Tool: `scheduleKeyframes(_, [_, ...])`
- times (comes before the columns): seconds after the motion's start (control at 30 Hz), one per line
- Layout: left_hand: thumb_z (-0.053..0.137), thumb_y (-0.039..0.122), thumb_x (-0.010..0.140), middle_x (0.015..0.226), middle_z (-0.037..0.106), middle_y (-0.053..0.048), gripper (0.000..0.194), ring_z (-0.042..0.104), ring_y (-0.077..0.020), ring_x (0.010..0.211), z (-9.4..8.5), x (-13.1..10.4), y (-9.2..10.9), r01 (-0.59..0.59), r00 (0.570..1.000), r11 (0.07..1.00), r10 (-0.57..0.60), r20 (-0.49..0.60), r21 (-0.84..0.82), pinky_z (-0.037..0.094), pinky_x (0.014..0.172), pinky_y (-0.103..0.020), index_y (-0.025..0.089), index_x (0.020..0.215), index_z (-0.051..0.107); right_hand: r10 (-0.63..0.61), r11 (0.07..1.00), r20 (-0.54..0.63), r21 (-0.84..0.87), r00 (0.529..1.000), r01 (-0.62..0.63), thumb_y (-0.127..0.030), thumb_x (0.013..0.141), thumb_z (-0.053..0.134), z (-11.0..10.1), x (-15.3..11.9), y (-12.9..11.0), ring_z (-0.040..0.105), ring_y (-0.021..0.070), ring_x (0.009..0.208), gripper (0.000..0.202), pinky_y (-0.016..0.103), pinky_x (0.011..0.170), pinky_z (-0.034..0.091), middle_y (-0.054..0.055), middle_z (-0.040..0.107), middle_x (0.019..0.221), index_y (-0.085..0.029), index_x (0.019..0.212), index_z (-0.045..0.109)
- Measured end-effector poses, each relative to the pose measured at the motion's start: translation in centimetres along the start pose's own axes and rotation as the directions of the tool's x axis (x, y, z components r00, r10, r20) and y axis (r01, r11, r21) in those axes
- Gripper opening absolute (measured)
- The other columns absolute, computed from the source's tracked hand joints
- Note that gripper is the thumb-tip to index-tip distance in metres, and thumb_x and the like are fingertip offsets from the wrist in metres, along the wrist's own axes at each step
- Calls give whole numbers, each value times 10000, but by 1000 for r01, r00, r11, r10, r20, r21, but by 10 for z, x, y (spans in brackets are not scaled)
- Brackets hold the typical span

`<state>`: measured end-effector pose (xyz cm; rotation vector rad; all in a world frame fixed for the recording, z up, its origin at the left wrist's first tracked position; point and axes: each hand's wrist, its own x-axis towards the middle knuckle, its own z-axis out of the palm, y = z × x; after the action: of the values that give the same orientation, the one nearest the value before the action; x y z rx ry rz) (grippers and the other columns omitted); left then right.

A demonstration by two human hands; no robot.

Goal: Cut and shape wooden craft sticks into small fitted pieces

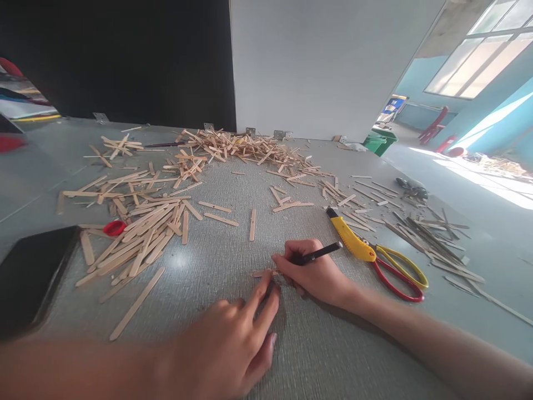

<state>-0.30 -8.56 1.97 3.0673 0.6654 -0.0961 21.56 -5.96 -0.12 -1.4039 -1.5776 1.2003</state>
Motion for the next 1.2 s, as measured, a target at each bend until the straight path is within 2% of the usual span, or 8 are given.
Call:
scheduleKeyframes(0.27, [488,225,1001,1518,517,-395,605,839,-372,892,-2,1,0,-3,1000,1000,2,-24,-13,709,652,-470,-56,1537,507,3,1000,7,18,1000,-4,-393,952,653,0,-1,-1,488,79,326,391,175,321,305,-46,562,483,-226,628,511])
scheduleKeyframes(0.4, [496,229,999,1525,514,-393,604,842,-364,841,0,0,1,-1,1000,1000,1,-13,-23,708,643,-480,-50,1534,514,9,999,13,31,1000,-9,-404,952,657,-1,0,-1,487,83,326,392,181,318,301,-47,560,487,-226,632,514])
scheduleKeyframes(0.6, [463,225,1013,1526,503,-403,599,839,-381,901,2,0,-1,-8,999,999,6,-39,-32,707,644,-475,-57,1540,500,9,1000,13,24,1000,-9,-396,950,662,-1,0,-1,485,85,329,396,185,326,299,-48,543,474,-227,626,510])
scheduleKeyframes(0.93, [455,252,1037,1547,469,-402,612,836,-383,942,2,-1,0,4,1000,1000,-4,14,-10,712,688,-482,-43,1573,464,-14,1000,15,16,1000,13,-375,944,691,-3,-1,1,491,87,331,411,184,324,289,-69,497,456,-233,615,488])
scheduleKeyframes(1.1, [463,249,1030,1526,504,-385,580,821,-386,1026,0,1,0,-2,1000,1000,2,31,-4,716,721,-461,-43,1528,524,-6,999,29,33,1000,5,-381,946,690,-2,-1,2,474,83,334,415,184,326,293,-57,521,463,-230,612,497])
scheduleKeyframes(1.2, [490,247,1021,1524,503,-379,581,834,-378,968,-5,2,0,5,999,1000,-5,54,5,717,711,-463,-44,1521,534,3,999,24,53,1000,-4,-375,943,696,-2,-1,1,475,84,339,420,184,332,288,-55,521,462,-230,610,485])
